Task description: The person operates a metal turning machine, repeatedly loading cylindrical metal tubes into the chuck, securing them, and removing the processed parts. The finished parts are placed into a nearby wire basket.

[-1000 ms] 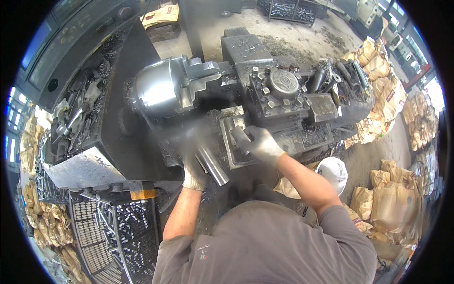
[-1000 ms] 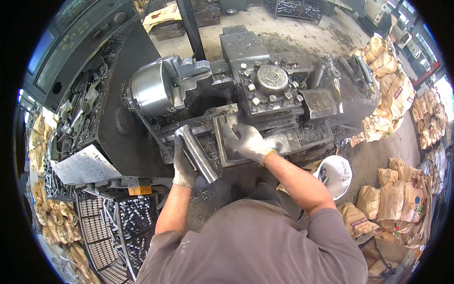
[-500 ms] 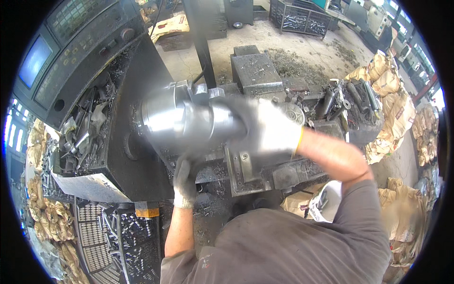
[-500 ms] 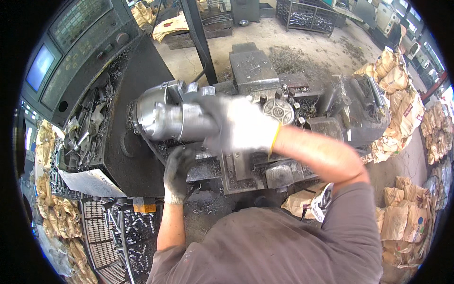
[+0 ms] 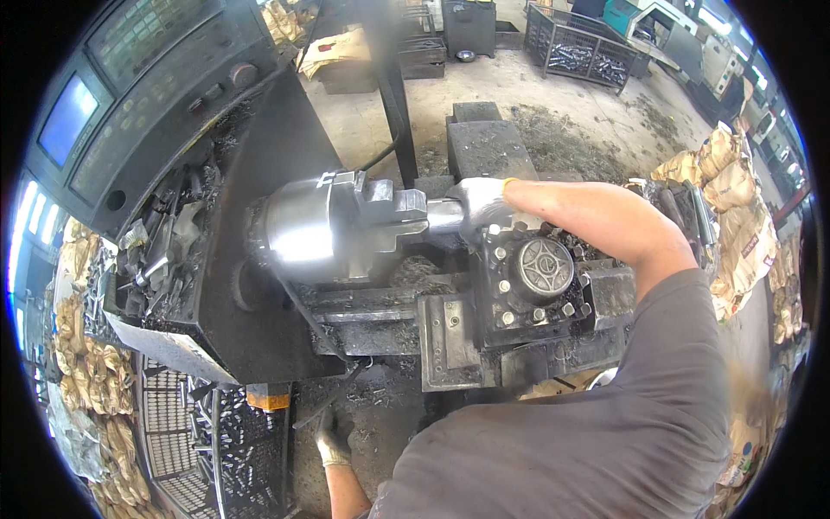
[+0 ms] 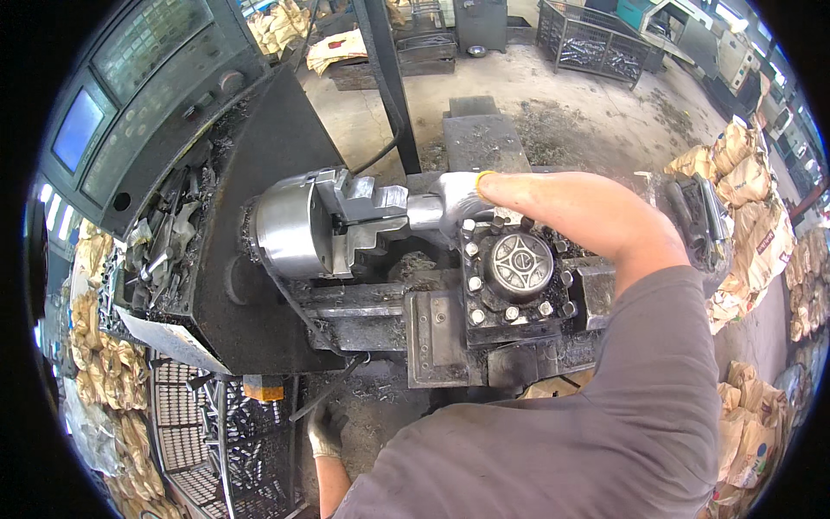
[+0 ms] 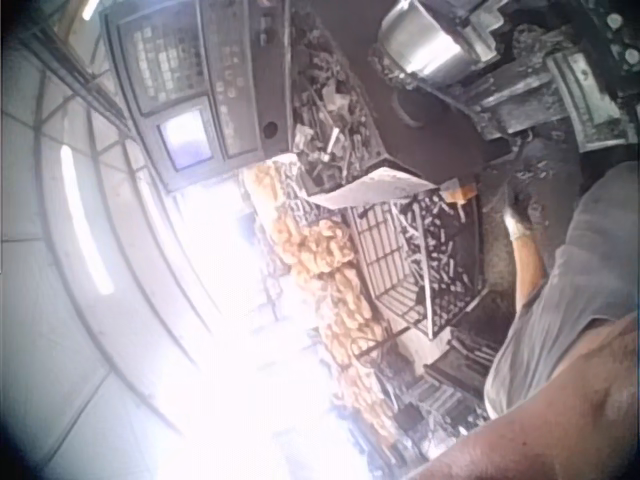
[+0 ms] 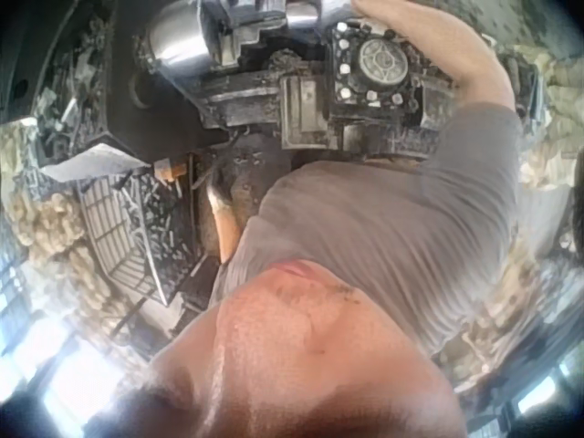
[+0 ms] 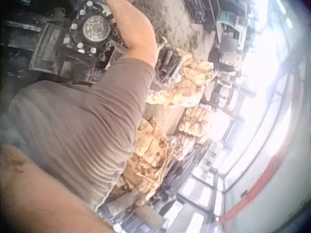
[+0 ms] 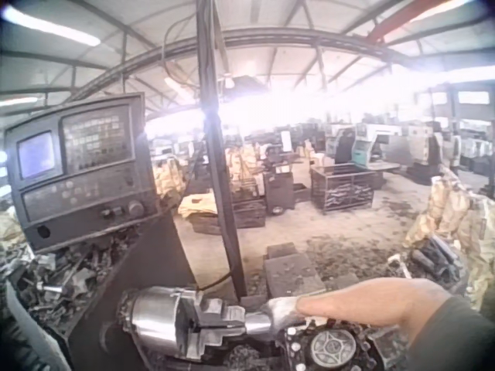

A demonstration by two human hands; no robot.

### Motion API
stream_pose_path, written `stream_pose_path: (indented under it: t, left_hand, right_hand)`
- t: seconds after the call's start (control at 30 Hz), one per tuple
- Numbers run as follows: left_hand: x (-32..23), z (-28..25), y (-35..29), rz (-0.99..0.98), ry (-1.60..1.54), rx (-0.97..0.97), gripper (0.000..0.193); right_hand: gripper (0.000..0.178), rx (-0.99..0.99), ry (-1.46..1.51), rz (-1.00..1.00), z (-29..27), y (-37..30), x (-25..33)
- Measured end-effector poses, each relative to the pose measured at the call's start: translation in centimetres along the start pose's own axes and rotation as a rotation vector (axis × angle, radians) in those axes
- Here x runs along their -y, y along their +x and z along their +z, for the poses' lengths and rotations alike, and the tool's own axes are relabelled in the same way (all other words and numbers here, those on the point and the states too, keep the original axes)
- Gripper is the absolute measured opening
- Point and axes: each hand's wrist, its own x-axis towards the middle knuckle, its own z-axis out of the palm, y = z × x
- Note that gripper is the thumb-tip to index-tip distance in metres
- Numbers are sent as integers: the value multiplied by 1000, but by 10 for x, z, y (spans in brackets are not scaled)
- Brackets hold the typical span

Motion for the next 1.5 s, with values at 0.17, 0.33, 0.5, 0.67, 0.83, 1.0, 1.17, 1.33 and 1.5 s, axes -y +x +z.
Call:
stream_pose_path:
  t: [0.17,0.33,0.5,0.67,0.83,1.0,1.17,1.33,1.5]
  left_hand:
    - [-32,-9,1,301,-10,-292,37]
    - [-64,-50,9,315,-243,-234,47]
    - [-109,-14,-6,114,-400,-181,50]
    - [-106,-64,28,192,-242,102,31]
    - [-98,-72,35,307,13,-139,31]
    - [-116,8,-45,1107,699,-650,40]
    - [-215,158,-98,1932,905,-312,41]
    - [-332,318,-55,2063,1040,-173,53]
    - [-416,413,-17,1559,1527,-452,86]
  right_hand:
    - [62,-162,-218,-101,15,37,26]
    - [47,155,-315,222,-15,12,29]
    - [65,-65,86,3,5,27,34]
    - [72,-134,-130,-19,-4,-9,57]
    - [60,-567,-3,65,-1,-75,86]
    - [11,-791,306,-276,79,-186,149]
    - [33,-633,500,-239,190,-226,156]
    - [30,-558,743,-63,248,-235,129]
    - [36,-561,730,21,275,-265,106]
